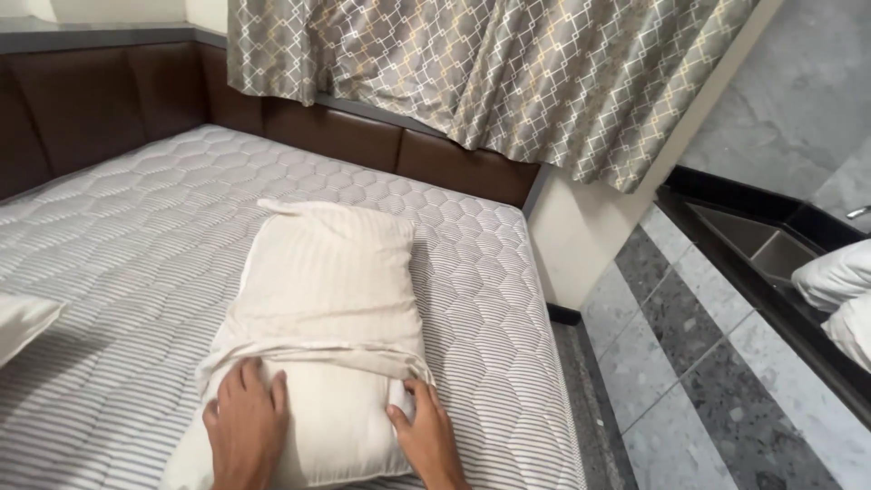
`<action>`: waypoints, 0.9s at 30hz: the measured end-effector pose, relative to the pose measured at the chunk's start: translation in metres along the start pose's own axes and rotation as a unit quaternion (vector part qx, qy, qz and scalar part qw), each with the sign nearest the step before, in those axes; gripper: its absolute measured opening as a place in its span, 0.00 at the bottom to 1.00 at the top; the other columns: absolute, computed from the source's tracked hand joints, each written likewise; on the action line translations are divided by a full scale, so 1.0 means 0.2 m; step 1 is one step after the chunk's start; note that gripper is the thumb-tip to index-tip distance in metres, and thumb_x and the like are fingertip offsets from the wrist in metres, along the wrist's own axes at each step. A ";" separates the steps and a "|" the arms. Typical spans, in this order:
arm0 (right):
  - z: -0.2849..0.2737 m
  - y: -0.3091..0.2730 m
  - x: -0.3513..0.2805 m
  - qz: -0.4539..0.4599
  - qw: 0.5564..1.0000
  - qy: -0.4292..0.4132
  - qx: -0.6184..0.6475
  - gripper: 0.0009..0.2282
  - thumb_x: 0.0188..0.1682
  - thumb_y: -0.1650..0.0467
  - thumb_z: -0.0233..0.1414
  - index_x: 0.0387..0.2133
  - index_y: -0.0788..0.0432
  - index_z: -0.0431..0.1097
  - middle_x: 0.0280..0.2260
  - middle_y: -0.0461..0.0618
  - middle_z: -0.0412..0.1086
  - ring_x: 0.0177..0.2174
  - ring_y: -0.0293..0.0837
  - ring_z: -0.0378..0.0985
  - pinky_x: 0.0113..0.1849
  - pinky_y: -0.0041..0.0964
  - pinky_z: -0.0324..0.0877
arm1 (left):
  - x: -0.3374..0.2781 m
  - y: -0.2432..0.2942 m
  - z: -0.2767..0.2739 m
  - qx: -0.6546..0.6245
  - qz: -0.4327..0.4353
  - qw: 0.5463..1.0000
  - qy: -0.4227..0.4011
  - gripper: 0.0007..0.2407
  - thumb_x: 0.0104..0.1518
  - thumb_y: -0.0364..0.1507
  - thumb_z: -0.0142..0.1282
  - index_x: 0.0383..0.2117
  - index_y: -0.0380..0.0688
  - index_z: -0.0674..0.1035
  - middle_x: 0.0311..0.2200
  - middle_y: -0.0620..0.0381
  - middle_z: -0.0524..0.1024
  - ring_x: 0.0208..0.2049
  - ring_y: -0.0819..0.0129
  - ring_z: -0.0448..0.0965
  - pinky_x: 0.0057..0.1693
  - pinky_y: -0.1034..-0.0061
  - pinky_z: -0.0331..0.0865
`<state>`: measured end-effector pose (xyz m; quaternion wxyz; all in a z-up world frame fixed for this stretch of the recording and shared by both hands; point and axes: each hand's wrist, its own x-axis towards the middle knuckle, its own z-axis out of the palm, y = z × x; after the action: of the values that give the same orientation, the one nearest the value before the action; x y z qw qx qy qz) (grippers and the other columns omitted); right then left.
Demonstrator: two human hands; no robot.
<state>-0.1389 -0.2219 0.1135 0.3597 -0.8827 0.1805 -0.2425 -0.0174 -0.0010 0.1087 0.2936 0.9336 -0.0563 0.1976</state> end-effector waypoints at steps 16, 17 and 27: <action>0.04 0.11 0.11 0.050 0.998 -0.014 -0.034 0.19 0.47 0.64 0.58 0.51 0.55 0.70 0.53 0.53 0.72 0.53 0.53 0.76 0.52 0.44 0.70 | 0.17 -0.08 0.16 0.061 -0.035 0.988 -0.135 0.31 0.55 0.53 0.44 0.65 0.56 0.63 0.66 0.63 0.60 0.68 0.70 0.55 0.65 0.48 0.53; 0.05 0.12 0.12 0.072 0.997 -0.017 -0.032 0.19 0.47 0.63 0.57 0.51 0.54 0.69 0.53 0.52 0.72 0.53 0.52 0.76 0.52 0.43 0.71 | 0.18 -0.08 0.17 0.071 -0.040 0.985 -0.153 0.32 0.55 0.55 0.45 0.65 0.57 0.62 0.66 0.64 0.60 0.68 0.71 0.56 0.66 0.48 0.53; 0.07 0.19 0.18 0.089 0.995 -0.009 -0.034 0.19 0.47 0.62 0.58 0.50 0.55 0.71 0.53 0.53 0.71 0.55 0.52 0.74 0.54 0.43 0.68 | 0.19 -0.16 0.27 0.067 -0.024 0.996 -0.059 0.33 0.50 0.56 0.50 0.61 0.54 0.70 0.60 0.61 0.69 0.65 0.70 0.66 0.67 0.50 0.60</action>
<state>-0.1070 -0.2571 0.0876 0.3514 -0.8771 0.2628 -0.1951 0.0424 -0.0063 0.0663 0.2312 0.9623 -0.0378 0.1382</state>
